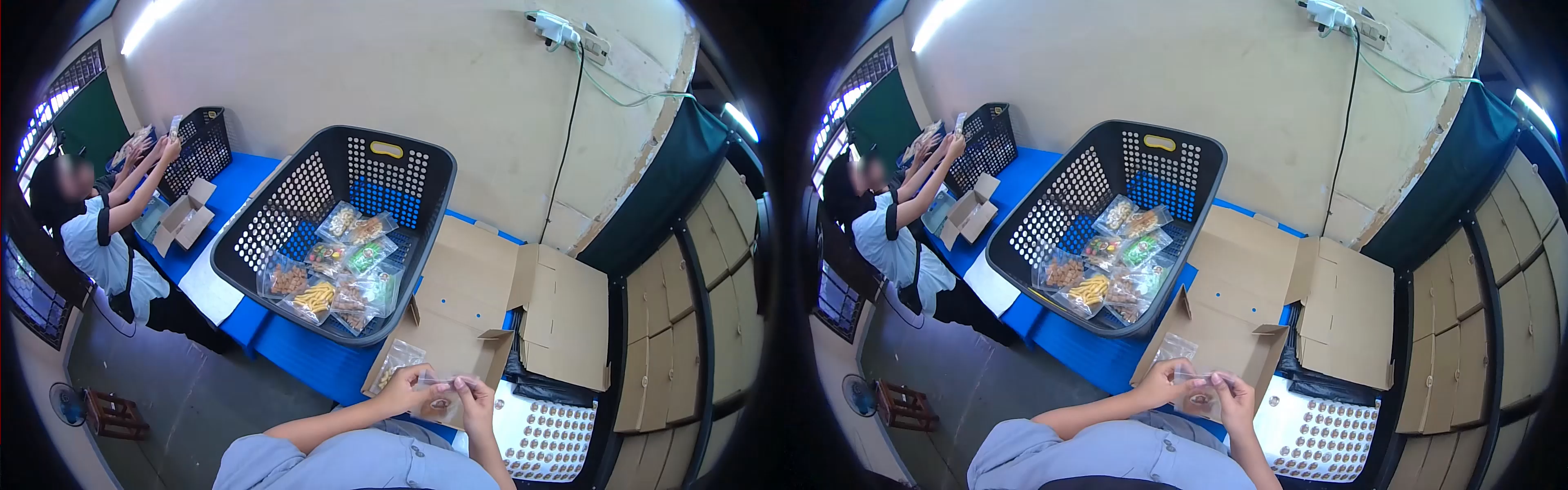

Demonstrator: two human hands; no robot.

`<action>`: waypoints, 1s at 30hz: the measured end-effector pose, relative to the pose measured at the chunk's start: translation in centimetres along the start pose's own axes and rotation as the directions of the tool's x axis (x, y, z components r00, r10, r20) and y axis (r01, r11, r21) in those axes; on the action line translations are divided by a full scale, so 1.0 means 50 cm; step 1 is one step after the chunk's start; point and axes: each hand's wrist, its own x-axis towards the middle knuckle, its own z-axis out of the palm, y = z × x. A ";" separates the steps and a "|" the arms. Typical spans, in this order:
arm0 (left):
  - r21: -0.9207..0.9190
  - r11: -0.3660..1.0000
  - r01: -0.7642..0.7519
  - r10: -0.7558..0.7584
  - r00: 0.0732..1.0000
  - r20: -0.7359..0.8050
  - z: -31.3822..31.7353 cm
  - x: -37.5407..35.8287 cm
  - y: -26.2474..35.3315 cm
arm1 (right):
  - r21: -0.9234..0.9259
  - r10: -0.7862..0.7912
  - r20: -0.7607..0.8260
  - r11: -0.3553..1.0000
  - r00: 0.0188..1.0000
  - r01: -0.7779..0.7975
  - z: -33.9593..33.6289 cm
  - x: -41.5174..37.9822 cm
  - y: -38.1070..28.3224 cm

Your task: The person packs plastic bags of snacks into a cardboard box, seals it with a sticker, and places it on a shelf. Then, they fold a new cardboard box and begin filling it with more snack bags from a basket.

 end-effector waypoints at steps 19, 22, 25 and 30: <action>0.205 0.970 -0.131 0.158 0.979 -0.125 0.037 0.014 -0.065 | -0.431 -0.299 0.106 0.846 0.948 0.315 0.023 0.053 0.088; 0.255 0.964 -0.078 0.101 0.992 -0.075 0.022 0.007 -0.045 | -0.429 -0.324 -0.144 0.872 0.935 0.236 0.041 0.050 0.066; 0.361 0.914 -0.185 0.192 0.981 0.017 0.004 0.009 -0.036 | -0.488 -0.368 -0.124 0.831 0.921 0.267 0.020 0.052 0.045; 0.444 0.865 -0.233 0.180 0.971 0.159 -0.016 -0.002 -0.030 | -0.505 -0.147 0.268 0.821 0.952 0.269 -0.060 0.064 0.019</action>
